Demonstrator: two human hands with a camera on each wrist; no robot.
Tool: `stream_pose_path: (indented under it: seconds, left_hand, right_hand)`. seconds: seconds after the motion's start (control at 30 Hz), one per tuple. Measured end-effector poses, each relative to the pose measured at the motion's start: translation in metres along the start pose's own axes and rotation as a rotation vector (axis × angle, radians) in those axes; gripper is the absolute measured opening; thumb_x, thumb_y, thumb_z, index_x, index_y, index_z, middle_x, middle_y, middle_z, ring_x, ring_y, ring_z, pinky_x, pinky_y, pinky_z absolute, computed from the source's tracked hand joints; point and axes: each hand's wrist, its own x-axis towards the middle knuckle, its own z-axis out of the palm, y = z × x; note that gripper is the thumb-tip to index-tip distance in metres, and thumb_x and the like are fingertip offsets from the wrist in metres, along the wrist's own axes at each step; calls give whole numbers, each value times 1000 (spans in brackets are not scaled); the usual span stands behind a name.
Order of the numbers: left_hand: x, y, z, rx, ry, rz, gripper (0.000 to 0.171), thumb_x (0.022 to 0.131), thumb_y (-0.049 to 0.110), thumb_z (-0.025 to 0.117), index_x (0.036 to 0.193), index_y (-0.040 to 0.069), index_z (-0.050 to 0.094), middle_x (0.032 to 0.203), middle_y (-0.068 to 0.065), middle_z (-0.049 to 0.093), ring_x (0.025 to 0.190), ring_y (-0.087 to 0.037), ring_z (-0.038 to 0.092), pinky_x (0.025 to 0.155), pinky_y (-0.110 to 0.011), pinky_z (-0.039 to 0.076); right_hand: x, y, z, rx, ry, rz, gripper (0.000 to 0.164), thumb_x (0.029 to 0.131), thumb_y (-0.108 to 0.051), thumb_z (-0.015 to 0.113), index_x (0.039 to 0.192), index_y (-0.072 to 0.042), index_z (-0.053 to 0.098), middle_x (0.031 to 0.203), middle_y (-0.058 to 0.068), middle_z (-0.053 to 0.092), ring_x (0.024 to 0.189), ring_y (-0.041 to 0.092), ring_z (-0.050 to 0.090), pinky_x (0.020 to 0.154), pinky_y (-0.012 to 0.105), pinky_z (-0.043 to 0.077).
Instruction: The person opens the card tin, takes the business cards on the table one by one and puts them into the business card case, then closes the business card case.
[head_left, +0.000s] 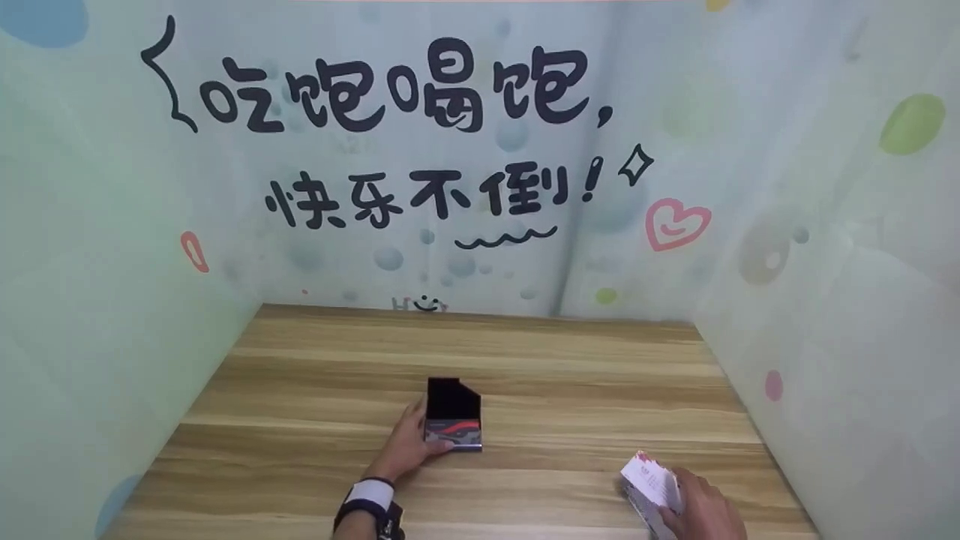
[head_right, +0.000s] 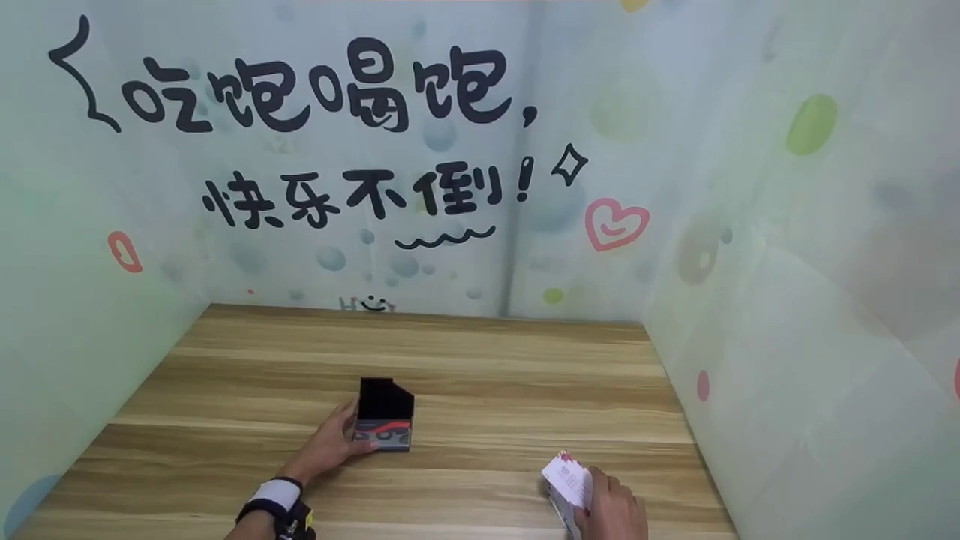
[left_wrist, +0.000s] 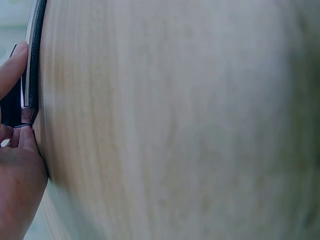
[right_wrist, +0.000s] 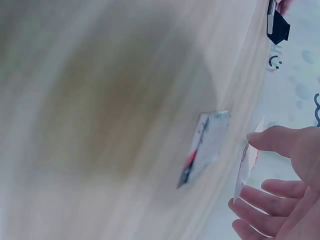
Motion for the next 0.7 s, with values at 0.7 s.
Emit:
stream_pose_path:
  seconds: [0.7]
  left_hand:
    - [1,0,-2,50,-5,61,98,70,23,78,143,-6,20,142,-33,26,132,-46,26,110,-53,22]
  right_hand:
    - [35,7,0,-113,455,-564,54,59,-6,81,109,-2,62,102,12,64,91,28,62,74,43,52]
